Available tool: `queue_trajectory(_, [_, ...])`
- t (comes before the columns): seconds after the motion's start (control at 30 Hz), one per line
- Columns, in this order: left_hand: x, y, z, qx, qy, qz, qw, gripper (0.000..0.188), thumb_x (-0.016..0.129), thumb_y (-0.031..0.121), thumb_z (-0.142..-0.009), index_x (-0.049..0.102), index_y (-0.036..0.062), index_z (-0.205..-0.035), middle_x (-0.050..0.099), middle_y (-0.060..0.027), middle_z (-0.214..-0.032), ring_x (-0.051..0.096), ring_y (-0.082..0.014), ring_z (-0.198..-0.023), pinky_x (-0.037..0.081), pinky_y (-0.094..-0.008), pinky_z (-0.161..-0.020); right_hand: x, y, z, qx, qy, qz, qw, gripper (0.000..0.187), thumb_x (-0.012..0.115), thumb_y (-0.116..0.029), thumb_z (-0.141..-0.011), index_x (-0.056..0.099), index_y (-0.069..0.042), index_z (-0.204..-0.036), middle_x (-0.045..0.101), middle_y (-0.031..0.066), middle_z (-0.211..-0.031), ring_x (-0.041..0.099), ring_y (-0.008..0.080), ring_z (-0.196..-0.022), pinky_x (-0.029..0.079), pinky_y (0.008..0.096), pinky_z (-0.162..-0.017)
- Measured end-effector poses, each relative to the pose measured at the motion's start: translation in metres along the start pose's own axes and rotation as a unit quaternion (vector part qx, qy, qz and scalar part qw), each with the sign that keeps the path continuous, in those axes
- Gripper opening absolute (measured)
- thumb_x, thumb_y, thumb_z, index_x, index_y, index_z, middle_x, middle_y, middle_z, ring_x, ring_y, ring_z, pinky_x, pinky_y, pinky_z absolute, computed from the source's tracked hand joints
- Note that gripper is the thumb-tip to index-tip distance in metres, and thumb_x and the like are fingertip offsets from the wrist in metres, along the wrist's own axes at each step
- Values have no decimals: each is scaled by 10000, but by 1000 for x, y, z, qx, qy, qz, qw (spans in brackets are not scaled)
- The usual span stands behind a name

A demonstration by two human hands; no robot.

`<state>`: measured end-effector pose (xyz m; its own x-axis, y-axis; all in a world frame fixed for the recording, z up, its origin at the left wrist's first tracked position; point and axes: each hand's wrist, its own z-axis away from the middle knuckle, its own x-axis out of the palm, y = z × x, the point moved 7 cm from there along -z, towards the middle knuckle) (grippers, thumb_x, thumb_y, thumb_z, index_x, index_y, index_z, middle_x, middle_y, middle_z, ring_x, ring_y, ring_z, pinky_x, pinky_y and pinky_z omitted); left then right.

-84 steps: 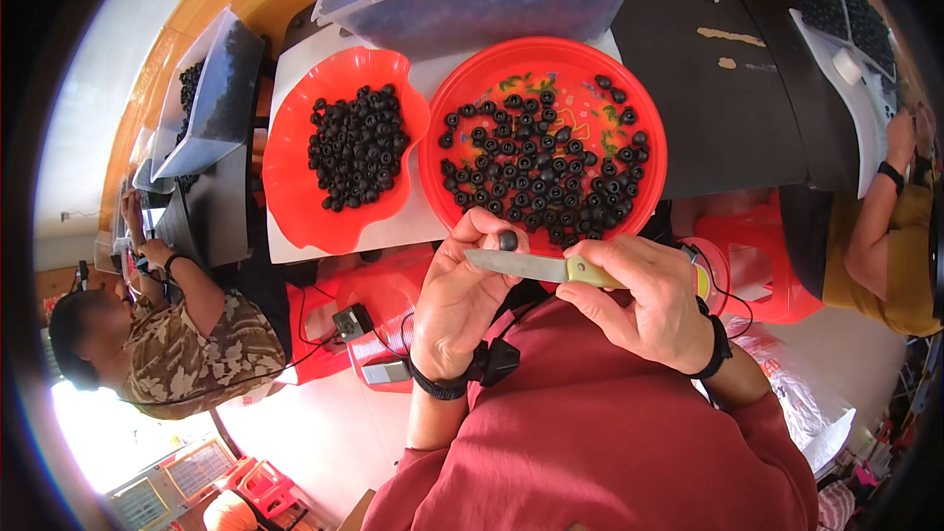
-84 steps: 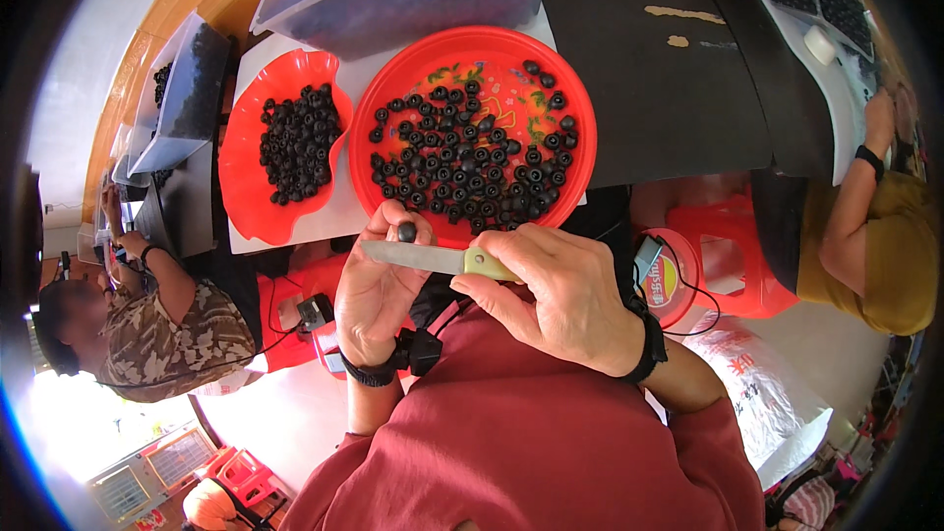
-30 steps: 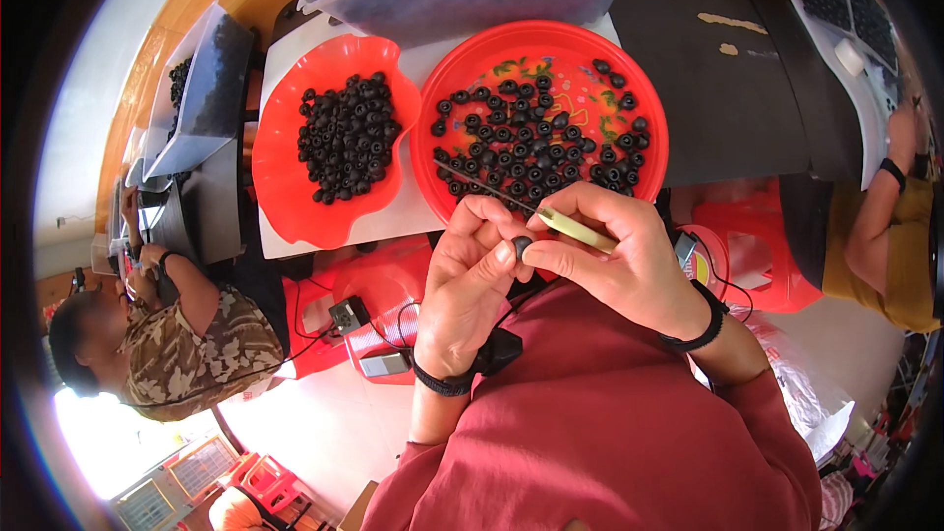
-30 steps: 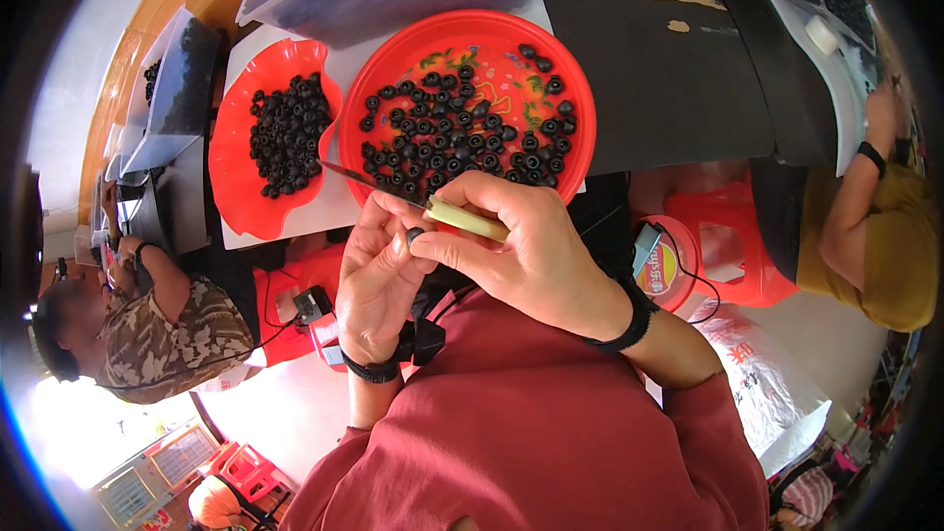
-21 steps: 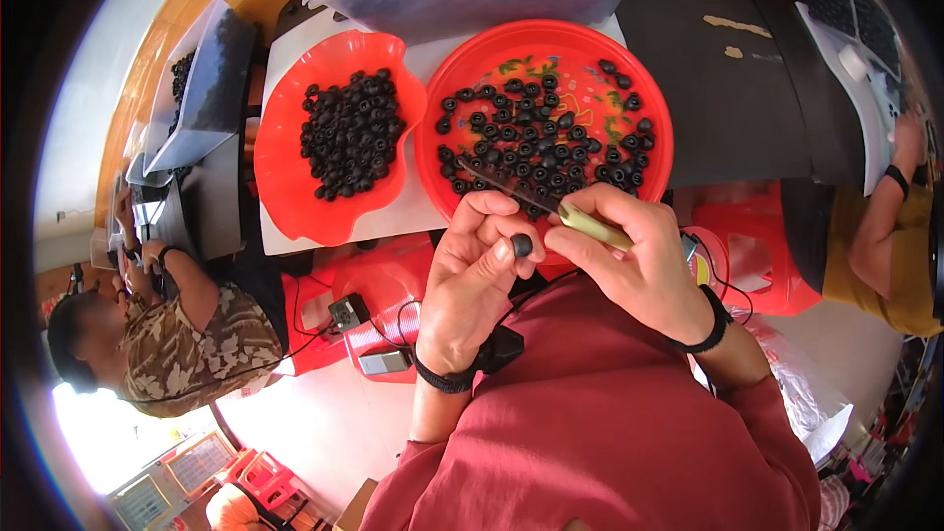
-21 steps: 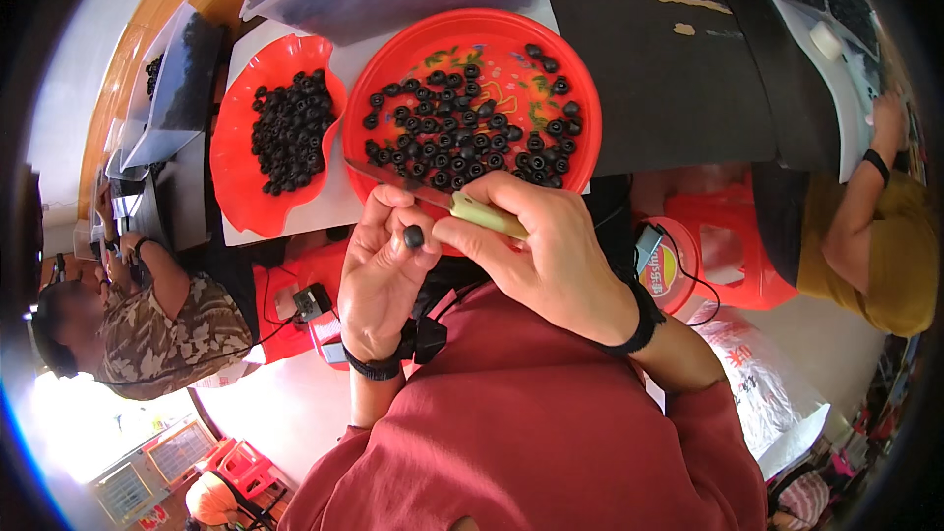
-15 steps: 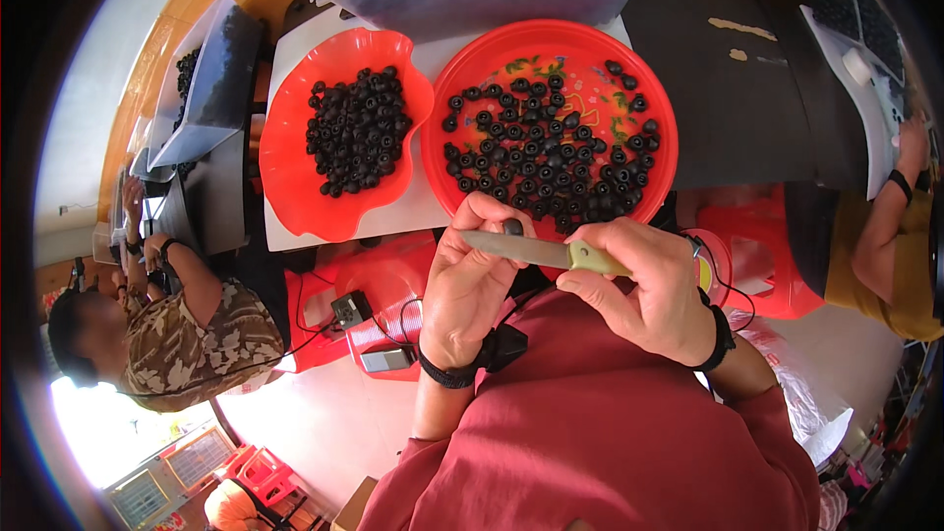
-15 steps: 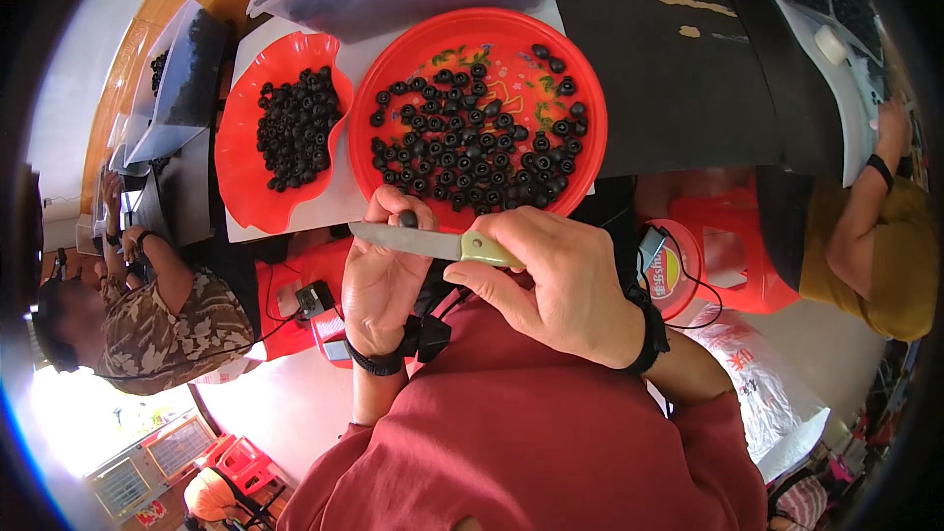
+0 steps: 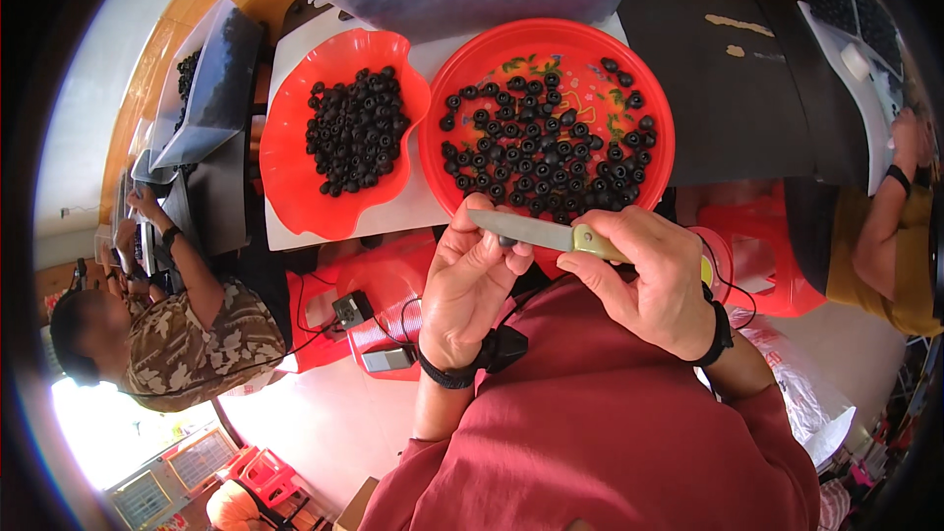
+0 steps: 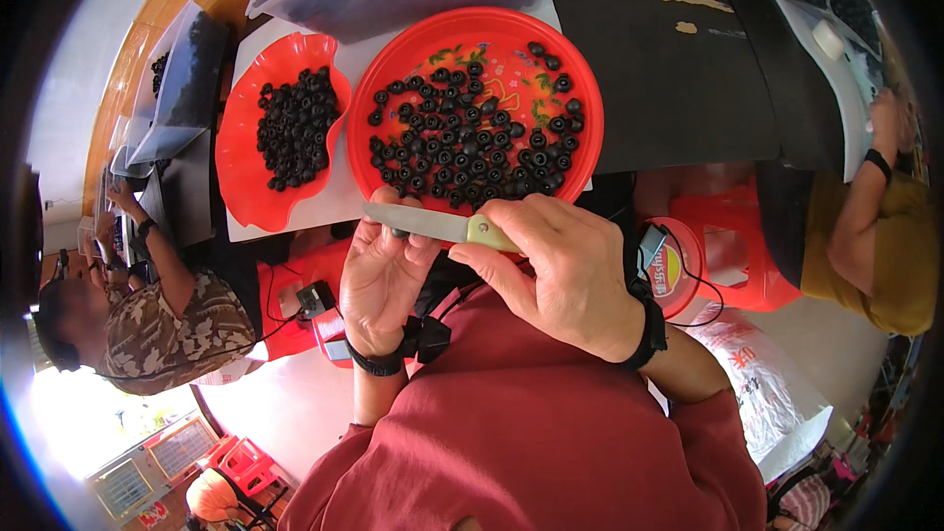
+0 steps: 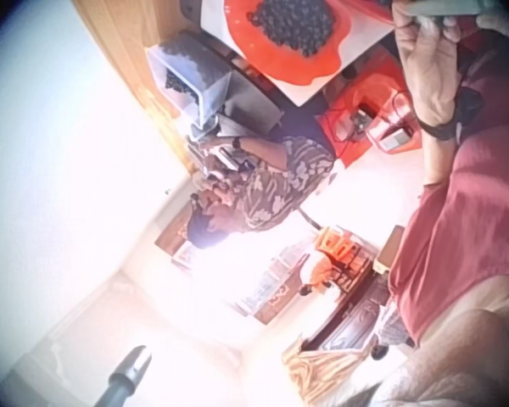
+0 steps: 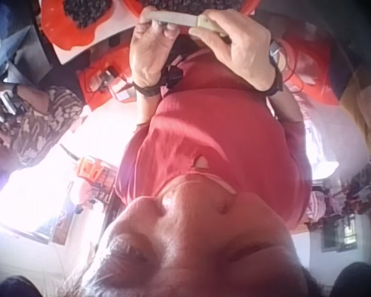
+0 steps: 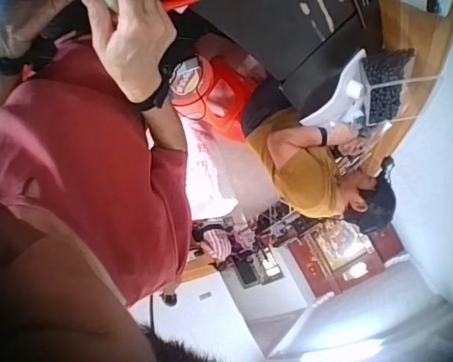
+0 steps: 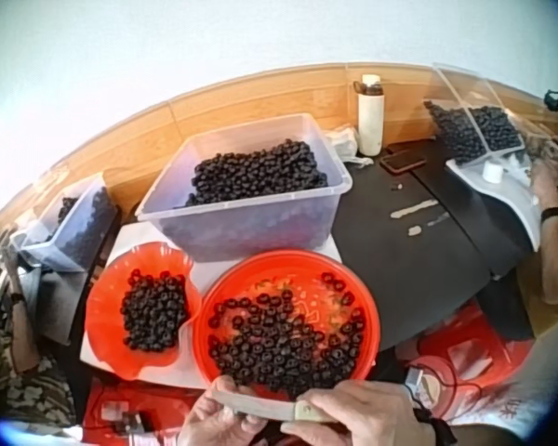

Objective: Using a small knife to process and cut black grapes or similar small fruits on a red tray.

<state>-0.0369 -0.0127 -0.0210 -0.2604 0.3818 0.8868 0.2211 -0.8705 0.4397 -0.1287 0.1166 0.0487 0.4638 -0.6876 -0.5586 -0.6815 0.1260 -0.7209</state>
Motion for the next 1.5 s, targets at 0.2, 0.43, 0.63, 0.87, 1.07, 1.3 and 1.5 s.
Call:
queue_trajectory(0.2, [-5, 1, -3, 25, -23, -28, 999, 240, 673, 66, -897, 520, 44, -1081, 545, -77, -945, 531, -165, -833, 478, -302, -840, 3, -3, 2, 22, -19, -48, 998, 273, 811, -230, -777, 661, -45, -911, 597, 47, -687, 582, 195, -542, 462, 307, -496])
queue_trajectory(0.43, [-4, 2, -1, 10, -8, -54, 998, 162, 638, 61, -921, 551, 40, -1056, 576, -51, -929, 546, -183, -851, 448, -278, -790, 4, 3, 2, 34, -25, -38, 998, 270, 810, -219, -777, 661, -33, -905, 614, 54, -697, 603, 202, -556, 467, 305, -502])
queue_trajectory(0.63, [1, 2, -1, 31, 14, -23, 999, 218, 654, 22, -900, 535, 55, -1079, 585, -58, -929, 530, -157, -818, 432, -276, -747, -2, 11, 2, 68, -8, -81, 994, 249, 802, -185, -792, 655, -15, -899, 600, 74, -668, 587, 197, -535, 454, 307, -488])
queue_trajectory(0.87, [0, 0, -2, 20, -2, -42, 999, 228, 653, 55, -912, 525, 38, -1100, 557, -120, -993, 532, -135, -827, 487, -255, -791, 2, 4, 4, 51, -35, -60, 996, 268, 803, -232, -793, 667, -32, -909, 590, 44, -675, 568, 176, -520, 439, 299, -474])
queue_trajectory(1.07, [-1, 0, -2, 23, 1, -44, 999, 225, 648, 63, -916, 523, 37, -1101, 550, -114, -968, 536, -140, -829, 495, -256, -800, 3, 5, 4, 50, -34, -57, 997, 275, 801, -242, -794, 667, -35, -914, 585, 43, -670, 575, 183, -525, 444, 302, -478])
queue_trajectory(1.3, [1, 1, -2, 26, -19, -47, 998, 205, 664, 55, -903, 541, 48, -1067, 549, -81, -933, 505, -145, -795, 440, -264, -743, 1, 14, 2, 55, -7, -41, 998, 278, 801, -219, -792, 662, -11, -915, 631, 93, -715, 610, 219, -557, 469, 313, -501])
queue_trajectory(1.5, [1, 1, -2, 32, 1, -53, 998, 198, 676, 63, -897, 547, 57, -1047, 557, -48, -933, 503, -154, -822, 413, -266, -731, -2, 19, 5, 74, 7, -86, 994, 257, 794, -201, -805, 665, -6, -911, 622, 91, -705, 606, 216, -550, 459, 314, -493])
